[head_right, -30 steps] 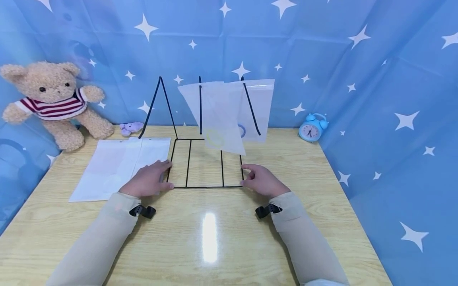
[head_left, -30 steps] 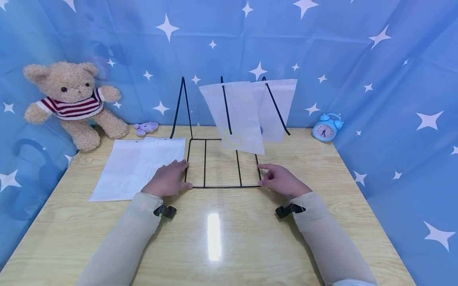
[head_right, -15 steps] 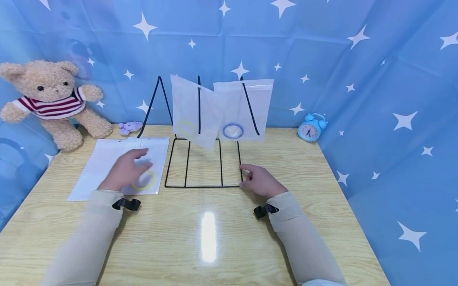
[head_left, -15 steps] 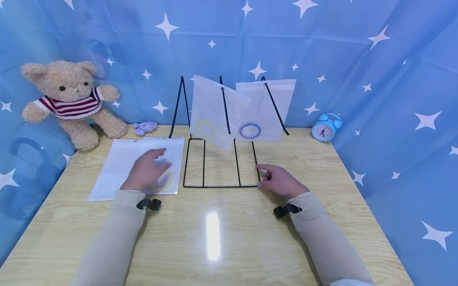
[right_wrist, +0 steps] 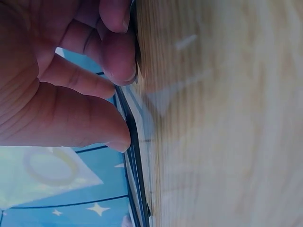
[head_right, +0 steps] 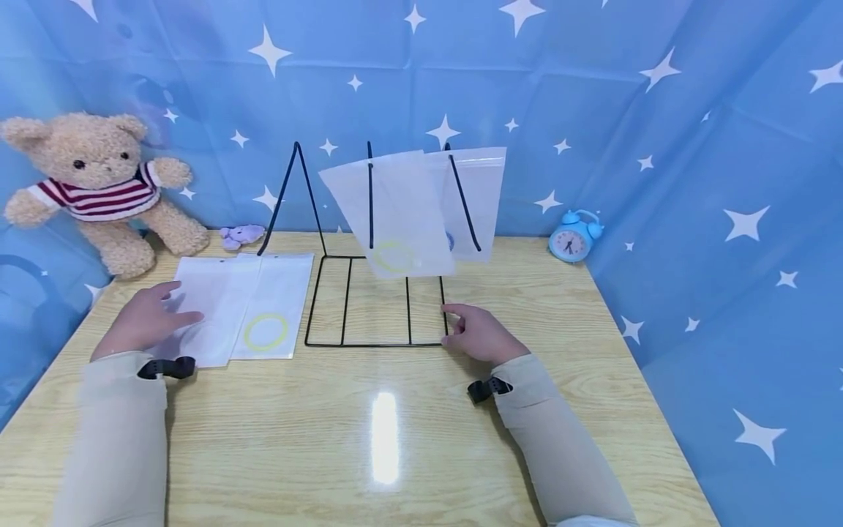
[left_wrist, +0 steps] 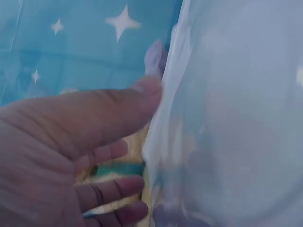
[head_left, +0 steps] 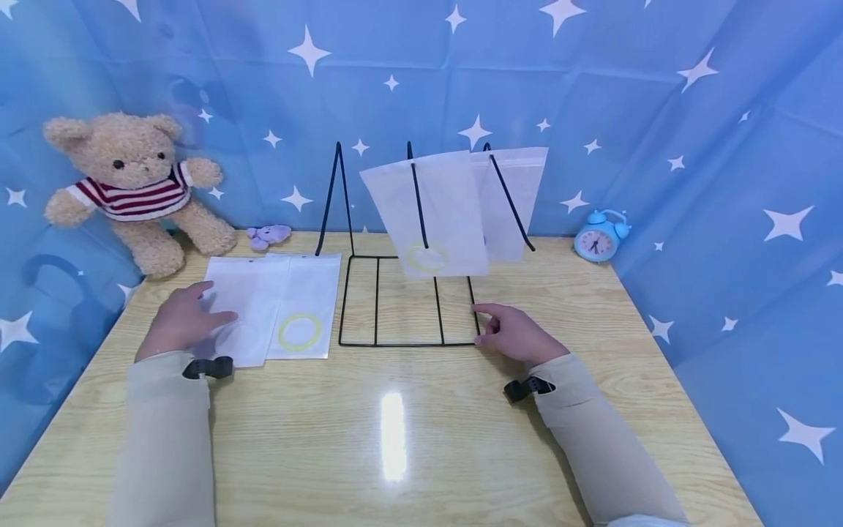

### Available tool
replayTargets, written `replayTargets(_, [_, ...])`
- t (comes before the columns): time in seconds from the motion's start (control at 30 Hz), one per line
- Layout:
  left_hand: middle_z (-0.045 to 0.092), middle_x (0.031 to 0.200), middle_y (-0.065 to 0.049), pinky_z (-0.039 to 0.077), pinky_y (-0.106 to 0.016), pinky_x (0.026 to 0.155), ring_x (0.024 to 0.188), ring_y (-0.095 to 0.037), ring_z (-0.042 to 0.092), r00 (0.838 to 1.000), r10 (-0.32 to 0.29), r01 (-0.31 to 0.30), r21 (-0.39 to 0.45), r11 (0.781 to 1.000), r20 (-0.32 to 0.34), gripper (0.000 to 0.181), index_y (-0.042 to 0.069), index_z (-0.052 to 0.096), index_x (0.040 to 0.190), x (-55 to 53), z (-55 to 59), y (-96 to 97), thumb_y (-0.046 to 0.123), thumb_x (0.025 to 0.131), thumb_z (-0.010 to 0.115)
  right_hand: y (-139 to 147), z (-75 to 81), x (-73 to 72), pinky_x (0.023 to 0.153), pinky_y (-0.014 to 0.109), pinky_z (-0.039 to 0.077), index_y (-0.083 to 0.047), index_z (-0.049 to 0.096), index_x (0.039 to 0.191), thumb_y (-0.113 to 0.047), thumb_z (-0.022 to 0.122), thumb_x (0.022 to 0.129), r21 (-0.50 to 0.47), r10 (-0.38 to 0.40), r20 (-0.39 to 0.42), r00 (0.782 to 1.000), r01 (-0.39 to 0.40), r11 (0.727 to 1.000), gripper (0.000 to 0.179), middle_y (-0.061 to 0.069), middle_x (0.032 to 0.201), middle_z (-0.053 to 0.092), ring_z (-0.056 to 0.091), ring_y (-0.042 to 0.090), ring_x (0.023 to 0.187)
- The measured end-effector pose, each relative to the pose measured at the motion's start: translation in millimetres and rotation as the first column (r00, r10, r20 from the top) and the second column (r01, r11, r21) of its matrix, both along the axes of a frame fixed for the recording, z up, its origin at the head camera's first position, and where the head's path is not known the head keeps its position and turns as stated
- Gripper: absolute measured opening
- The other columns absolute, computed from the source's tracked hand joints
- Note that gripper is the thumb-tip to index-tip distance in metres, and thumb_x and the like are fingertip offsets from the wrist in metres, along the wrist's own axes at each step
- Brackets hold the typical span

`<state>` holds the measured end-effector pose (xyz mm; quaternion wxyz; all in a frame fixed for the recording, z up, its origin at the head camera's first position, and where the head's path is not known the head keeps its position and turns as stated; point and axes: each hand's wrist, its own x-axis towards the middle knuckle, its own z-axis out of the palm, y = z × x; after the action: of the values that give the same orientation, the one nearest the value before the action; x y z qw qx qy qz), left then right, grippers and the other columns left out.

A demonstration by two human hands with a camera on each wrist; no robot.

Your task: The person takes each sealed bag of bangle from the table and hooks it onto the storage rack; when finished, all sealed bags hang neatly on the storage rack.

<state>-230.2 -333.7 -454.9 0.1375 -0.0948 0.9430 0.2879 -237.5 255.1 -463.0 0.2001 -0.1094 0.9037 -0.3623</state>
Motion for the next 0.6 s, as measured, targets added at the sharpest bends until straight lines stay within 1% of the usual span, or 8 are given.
replayTargets(0.1, [0.023,0.159,-0.045,0.03,-0.082,0.109,0.141,-0.068,0.024,0.997,0.027,-0.024,-0.044,0.999,0.067,0.121,-0.006,0.011,0.165,6.0,4.0,-9.0,0.064,0.089,0.074,0.2,0.0,0.4,0.059,0.034,0.046,-0.015,0.045,0.161,-0.021,0.076,0.097,0.008,0.003,-0.01,1.0,-0.003,1.0,0.072,0.006,0.087,0.063,0.054,0.021,0.068])
replayTargets(0.17, [0.021,0.158,-0.047,0.031,-0.084,0.107,0.138,-0.07,0.024,0.994,0.046,-0.04,-0.066,0.997,0.098,0.127,-0.007,0.011,0.165,8.9,6.1,-11.2,0.068,0.085,0.075,0.3,0.0,0.4,0.059,0.034,0.046,-0.015,0.045,0.161,-0.021,0.076,0.097,0.01,0.004,-0.014,1.0,-0.004,1.0,0.072,0.006,0.087,0.063,0.054,0.021,0.068])
replayTargets(0.27, [0.02,0.156,-0.048,0.031,-0.085,0.104,0.133,-0.071,0.026,0.991,0.079,-0.068,-0.097,0.993,0.111,0.13,-0.007,0.012,0.164,11.0,7.5,-10.6,0.069,0.082,0.077,0.6,0.0,0.2,0.06,0.035,0.047,-0.014,0.045,0.161,-0.02,0.076,0.097,0.006,0.005,-0.019,1.0,-0.005,1.0,0.072,0.006,0.087,0.063,0.055,0.022,0.069])
replayTargets(0.4, [0.02,0.155,-0.048,0.029,-0.085,0.104,0.133,-0.07,0.029,0.987,0.105,-0.093,-0.102,0.991,0.12,0.128,-0.007,0.012,0.164,11.3,8.4,-8.0,0.067,0.083,0.078,0.6,0.3,0.1,0.061,0.035,0.047,-0.014,0.045,0.161,-0.02,0.076,0.097,-0.003,0.002,-0.018,1.0,-0.002,1.0,0.072,0.006,0.087,0.063,0.055,0.022,0.071])
replayTargets(0.53, [0.019,0.156,-0.048,0.03,-0.085,0.105,0.135,-0.069,0.028,0.984,0.112,-0.1,-0.09,0.991,0.142,0.128,-0.007,0.01,0.164,11.5,8.9,-7.3,0.066,0.084,0.078,0.0,0.3,0.6,0.06,0.034,0.046,-0.014,0.045,0.161,-0.021,0.076,0.097,-0.005,-0.002,-0.01,1.0,0.002,1.0,0.072,0.006,0.087,0.063,0.055,0.022,0.07])
replayTargets(0.6, [0.017,0.156,-0.049,0.029,-0.085,0.104,0.135,-0.069,0.027,0.983,0.105,-0.092,-0.088,0.992,0.15,0.128,-0.007,0.009,0.164,12.0,9.3,-7.6,0.065,0.085,0.078,-0.2,-0.2,0.7,0.059,0.034,0.046,-0.014,0.044,0.161,-0.02,0.076,0.097,-0.006,-0.002,-0.006,1.0,0.002,1.0,0.072,0.007,0.086,0.063,0.054,0.022,0.068])
